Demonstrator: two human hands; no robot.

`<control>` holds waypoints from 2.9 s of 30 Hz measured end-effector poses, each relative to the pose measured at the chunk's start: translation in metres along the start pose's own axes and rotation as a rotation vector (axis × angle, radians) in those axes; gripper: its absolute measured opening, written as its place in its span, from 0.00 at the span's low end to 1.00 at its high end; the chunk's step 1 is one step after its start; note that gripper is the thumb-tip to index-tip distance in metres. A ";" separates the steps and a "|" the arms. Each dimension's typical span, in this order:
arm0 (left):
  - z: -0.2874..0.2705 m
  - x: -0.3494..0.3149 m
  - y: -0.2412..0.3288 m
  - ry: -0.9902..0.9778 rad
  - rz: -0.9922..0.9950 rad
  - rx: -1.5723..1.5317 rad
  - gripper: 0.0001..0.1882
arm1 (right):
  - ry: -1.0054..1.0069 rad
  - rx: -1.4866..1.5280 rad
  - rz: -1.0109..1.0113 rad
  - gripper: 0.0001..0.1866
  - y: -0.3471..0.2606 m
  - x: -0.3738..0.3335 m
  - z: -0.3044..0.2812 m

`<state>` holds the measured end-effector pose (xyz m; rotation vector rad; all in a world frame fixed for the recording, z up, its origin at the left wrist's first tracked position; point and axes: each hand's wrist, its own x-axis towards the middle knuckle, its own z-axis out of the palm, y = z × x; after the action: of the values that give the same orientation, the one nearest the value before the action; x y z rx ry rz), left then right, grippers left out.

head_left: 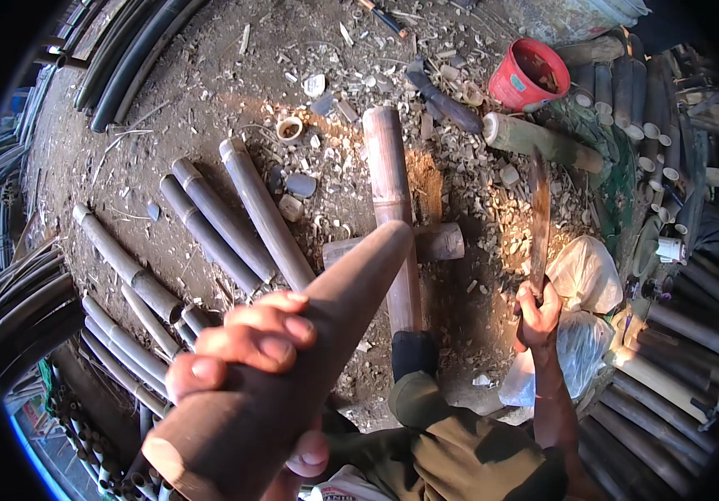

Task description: The person carves a hole in a bamboo stalk using a knife and checks the fit by inserting another bamboo stalk. They handle several bamboo poles, inspecting their ends and shaving the edges of the joint opening to refine the connection.

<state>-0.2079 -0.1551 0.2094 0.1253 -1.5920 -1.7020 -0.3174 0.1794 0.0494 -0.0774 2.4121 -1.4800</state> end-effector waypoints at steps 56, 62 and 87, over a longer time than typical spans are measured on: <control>-0.075 0.073 -0.276 0.014 -0.659 1.052 0.47 | -0.508 -0.746 -0.145 0.38 -0.103 0.067 -0.034; 0.036 0.015 -0.180 -0.051 -1.214 -0.427 0.20 | -0.417 -0.171 -0.298 0.39 -0.151 0.086 0.088; -0.121 0.092 -0.160 -0.991 -0.678 1.301 0.41 | -0.204 -0.175 0.126 0.46 -0.066 0.114 -0.075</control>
<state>-0.2774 -0.3216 0.0825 0.5649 -3.5186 -0.7737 -0.4546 0.1904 0.1122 -0.1074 2.3285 -1.1465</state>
